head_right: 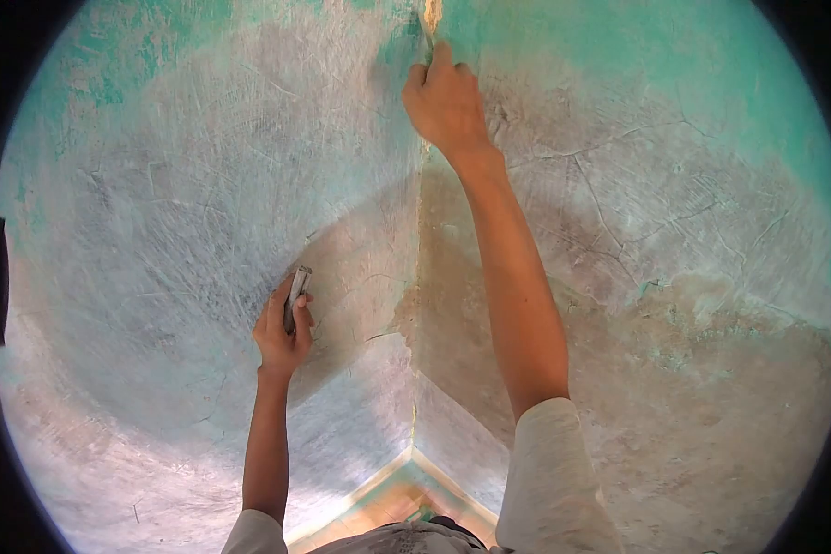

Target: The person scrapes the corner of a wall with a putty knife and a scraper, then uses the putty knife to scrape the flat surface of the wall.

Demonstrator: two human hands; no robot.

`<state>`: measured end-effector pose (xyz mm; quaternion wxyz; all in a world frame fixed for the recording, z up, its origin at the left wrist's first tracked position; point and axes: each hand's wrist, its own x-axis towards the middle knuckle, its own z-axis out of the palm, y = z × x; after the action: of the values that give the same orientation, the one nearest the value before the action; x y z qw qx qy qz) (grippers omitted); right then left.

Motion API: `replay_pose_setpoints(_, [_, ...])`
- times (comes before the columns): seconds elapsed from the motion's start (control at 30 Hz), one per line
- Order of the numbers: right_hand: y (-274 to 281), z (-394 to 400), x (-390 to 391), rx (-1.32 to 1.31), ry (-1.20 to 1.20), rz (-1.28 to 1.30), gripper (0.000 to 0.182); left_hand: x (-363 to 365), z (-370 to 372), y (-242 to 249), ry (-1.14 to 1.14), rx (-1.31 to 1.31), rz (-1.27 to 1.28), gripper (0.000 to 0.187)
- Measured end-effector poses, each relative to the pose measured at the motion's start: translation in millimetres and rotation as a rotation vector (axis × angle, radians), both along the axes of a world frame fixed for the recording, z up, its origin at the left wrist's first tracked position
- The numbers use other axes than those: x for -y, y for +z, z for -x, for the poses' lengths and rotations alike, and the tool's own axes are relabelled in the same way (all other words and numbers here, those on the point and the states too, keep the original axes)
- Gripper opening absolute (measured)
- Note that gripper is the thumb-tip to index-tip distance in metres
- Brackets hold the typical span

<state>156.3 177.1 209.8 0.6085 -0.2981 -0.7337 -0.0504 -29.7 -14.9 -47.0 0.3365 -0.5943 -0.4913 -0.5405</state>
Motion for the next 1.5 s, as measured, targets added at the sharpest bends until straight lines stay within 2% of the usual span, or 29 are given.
replay_pose_setpoints(0.03, [-3.4,2.1,-3.4,-0.009,-0.025,-0.053,0.048,-0.1,-0.6,1.1,-0.008,0.002,-0.005,0.031])
replay_pose_setpoints(0.13, [-17.5,-0.1,0.9,-0.081,0.137,-0.207,0.047,1.1,-0.9,2.5,-0.024,0.006,-0.009,0.031])
replay_pose_setpoints(0.23, [-17.4,-3.5,12.0,-0.184,0.147,-0.107,0.040,2.4,-1.7,2.2,-0.029,0.005,0.004,0.031])
replay_pose_setpoints(0.33, [0.0,-7.3,13.1,-0.175,0.079,0.046,0.039,-0.1,-1.7,3.1,-0.028,0.001,-0.006,0.031])
replay_pose_setpoints(0.53, [-1.1,-14.7,16.0,-0.094,0.072,0.027,0.041,-0.2,-2.5,4.4,-0.024,0.002,-0.001,0.030])
replay_pose_setpoints(0.9, [0.0,-14.5,12.1,-0.121,0.091,-0.019,0.038,4.0,-3.3,0.0,-0.047,0.045,0.081,0.035])
replay_pose_setpoints(1.0, [-3.6,-10.5,15.0,-0.114,0.118,-0.053,0.038,0.2,-2.9,2.9,0.006,-0.011,-0.001,0.031])
replay_pose_setpoints(1.2, [-0.4,-11.8,12.1,-0.108,0.095,-0.011,0.038,-0.6,-2.0,-2.4,-0.027,0.025,0.024,0.031])
replay_pose_setpoints(1.33, [-4.0,-1.5,12.3,-0.115,0.077,-0.186,0.037,-0.5,-2.2,5.7,-0.021,-0.017,-0.008,0.031])
replay_pose_setpoints(1.4, [7.7,-7.7,3.0,-0.107,0.073,-0.104,0.037,1.5,-2.3,3.6,-0.015,-0.032,0.000,0.031])
replay_pose_setpoints(1.5, [6.7,-13.0,4.6,-0.106,0.109,-0.039,0.037,5.2,-3.1,-2.3,-0.035,0.093,0.129,0.033])
